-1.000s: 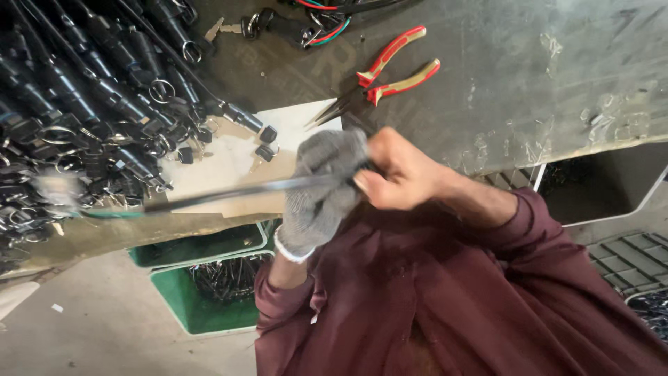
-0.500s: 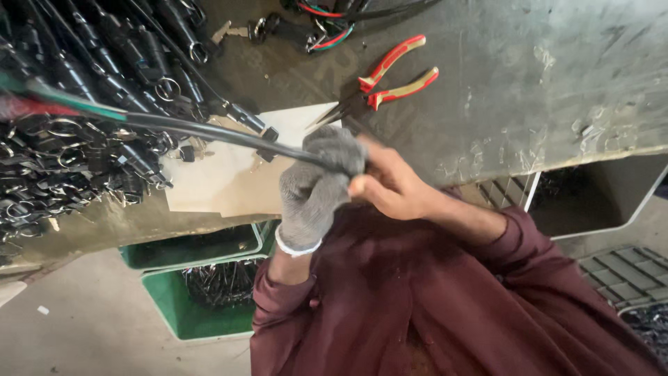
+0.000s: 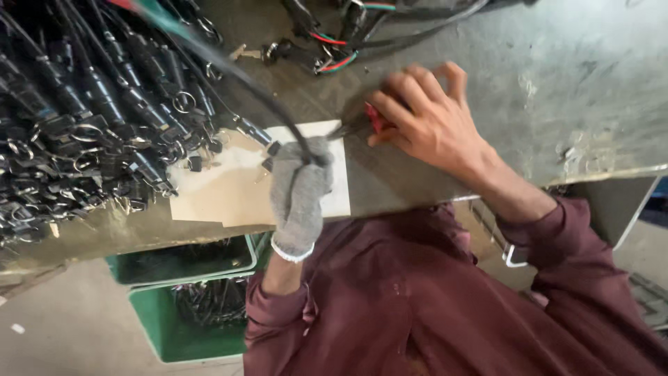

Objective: The person repeatedly picks up black cables with keys, uses red-handled pliers to crimp a small metal ring onto the cable end, and places the finished unit on the table. The process is repeated for multiple cables.

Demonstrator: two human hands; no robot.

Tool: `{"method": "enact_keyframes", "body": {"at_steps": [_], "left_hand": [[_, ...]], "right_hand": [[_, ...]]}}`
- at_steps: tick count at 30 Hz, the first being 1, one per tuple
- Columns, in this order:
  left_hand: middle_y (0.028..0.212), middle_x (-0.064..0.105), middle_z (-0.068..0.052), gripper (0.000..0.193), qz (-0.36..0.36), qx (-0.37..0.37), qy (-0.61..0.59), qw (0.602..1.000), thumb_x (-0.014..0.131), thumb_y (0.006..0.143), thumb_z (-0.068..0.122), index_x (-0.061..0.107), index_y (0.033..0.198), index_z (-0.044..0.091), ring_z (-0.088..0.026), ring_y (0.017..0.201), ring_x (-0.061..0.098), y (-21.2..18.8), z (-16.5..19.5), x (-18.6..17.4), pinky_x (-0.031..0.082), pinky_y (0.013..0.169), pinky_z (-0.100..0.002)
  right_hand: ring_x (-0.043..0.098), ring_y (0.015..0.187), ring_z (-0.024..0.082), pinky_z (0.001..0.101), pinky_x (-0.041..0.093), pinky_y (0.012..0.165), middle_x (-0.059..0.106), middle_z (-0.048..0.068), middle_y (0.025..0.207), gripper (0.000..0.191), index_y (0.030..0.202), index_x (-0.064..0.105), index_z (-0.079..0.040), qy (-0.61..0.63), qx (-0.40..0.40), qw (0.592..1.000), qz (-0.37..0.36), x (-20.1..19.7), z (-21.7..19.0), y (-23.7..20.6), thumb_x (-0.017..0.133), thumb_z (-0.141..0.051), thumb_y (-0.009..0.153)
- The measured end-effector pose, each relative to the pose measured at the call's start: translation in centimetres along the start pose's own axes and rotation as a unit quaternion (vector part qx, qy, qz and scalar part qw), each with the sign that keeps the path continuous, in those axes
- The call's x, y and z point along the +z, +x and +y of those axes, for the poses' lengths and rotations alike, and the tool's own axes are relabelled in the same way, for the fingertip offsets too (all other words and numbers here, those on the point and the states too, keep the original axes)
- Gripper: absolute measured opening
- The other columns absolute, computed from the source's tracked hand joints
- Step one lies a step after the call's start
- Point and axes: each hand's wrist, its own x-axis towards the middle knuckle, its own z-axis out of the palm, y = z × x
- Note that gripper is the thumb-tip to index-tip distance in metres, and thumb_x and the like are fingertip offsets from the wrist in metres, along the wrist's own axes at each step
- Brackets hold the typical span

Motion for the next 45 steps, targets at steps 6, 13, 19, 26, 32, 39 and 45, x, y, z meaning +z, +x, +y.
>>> {"method": "enact_keyframes", "body": {"at_steps": [6,13,19,26,32,39,45], "left_hand": [[0.114,0.062,-0.008,0.020,-0.152,0.000,-0.042,0.988,0.059,0.109,0.020,0.059,0.116,0.002,-0.013,0.101,0.058,-0.5,2.2,0.8,0.049,0.086,-0.024],[0.100,0.066,-0.004,0.059,-0.038,-0.125,-0.160,0.978,0.063,0.104,0.031,0.041,0.150,0.001,-0.006,0.077,0.058,-2.3,4.1,3.8,0.045,0.065,-0.017],[0.104,0.066,-0.005,0.074,-0.007,-0.187,-0.173,0.967,0.070,0.095,0.029,0.035,0.154,0.002,-0.011,0.082,0.060,-1.8,5.7,4.0,0.049,0.070,-0.022],[0.114,0.065,-0.008,0.083,-0.143,-0.191,0.022,0.971,0.074,0.095,0.027,0.030,0.160,0.000,-0.016,0.088,0.058,-1.8,6.3,2.3,0.053,0.078,-0.026],[0.153,0.057,-0.021,0.075,-0.029,0.086,0.391,0.916,0.078,0.099,0.023,0.038,0.157,-0.002,-0.031,0.132,0.069,-2.8,2.7,1.9,0.057,0.108,-0.037],[0.142,0.061,-0.018,0.073,0.024,0.149,0.501,0.852,0.077,0.103,0.021,0.036,0.159,-0.001,-0.035,0.114,0.067,-4.2,0.1,2.4,0.056,0.097,-0.041],[0.133,0.063,-0.017,0.071,0.058,0.186,0.671,0.716,0.081,0.096,0.023,0.042,0.152,0.002,-0.037,0.112,0.066,-3.8,-1.0,2.3,0.053,0.091,-0.049]], "right_hand": [[0.058,0.091,0.022,0.0382,0.041,0.073,0.065,0.005,0.109,0.024,0.118,0.061,-0.016,0.617,0.374,0.693,0.000,-0.7,-0.3,-1.3,0.058,-0.028,0.097],[0.063,0.091,0.036,0.0437,0.051,0.075,0.063,0.013,0.094,0.028,0.105,0.065,-0.007,0.268,0.080,0.960,-0.001,-1.6,-3.5,-0.2,0.072,-0.009,0.077],[0.063,0.076,0.027,0.0398,0.048,0.064,0.062,0.007,0.082,0.032,0.093,0.063,-0.007,0.232,0.026,0.972,0.024,-1.6,-3.7,0.2,0.080,-0.024,0.072],[0.061,0.082,0.026,0.0374,0.048,0.065,0.061,0.004,0.088,0.037,0.091,0.057,-0.009,0.243,0.007,0.970,0.027,-1.0,-2.7,0.8,0.089,-0.027,0.086],[0.062,0.092,0.026,0.0385,0.050,0.069,0.063,0.004,0.101,0.045,0.104,0.059,-0.008,0.262,0.040,0.964,0.026,-1.0,-4.4,-0.4,0.085,-0.020,0.070],[0.063,0.084,0.025,0.0393,0.049,0.065,0.059,0.003,0.087,0.038,0.091,0.053,-0.010,0.165,0.093,0.982,-0.008,-1.2,-5.1,-1.3,0.086,-0.025,0.081],[0.064,0.082,0.027,0.0407,0.049,0.063,0.060,0.005,0.085,0.036,0.092,0.056,-0.009,0.178,0.137,0.974,-0.028,-1.1,-5.8,-2.6,0.081,-0.017,0.068]]}}
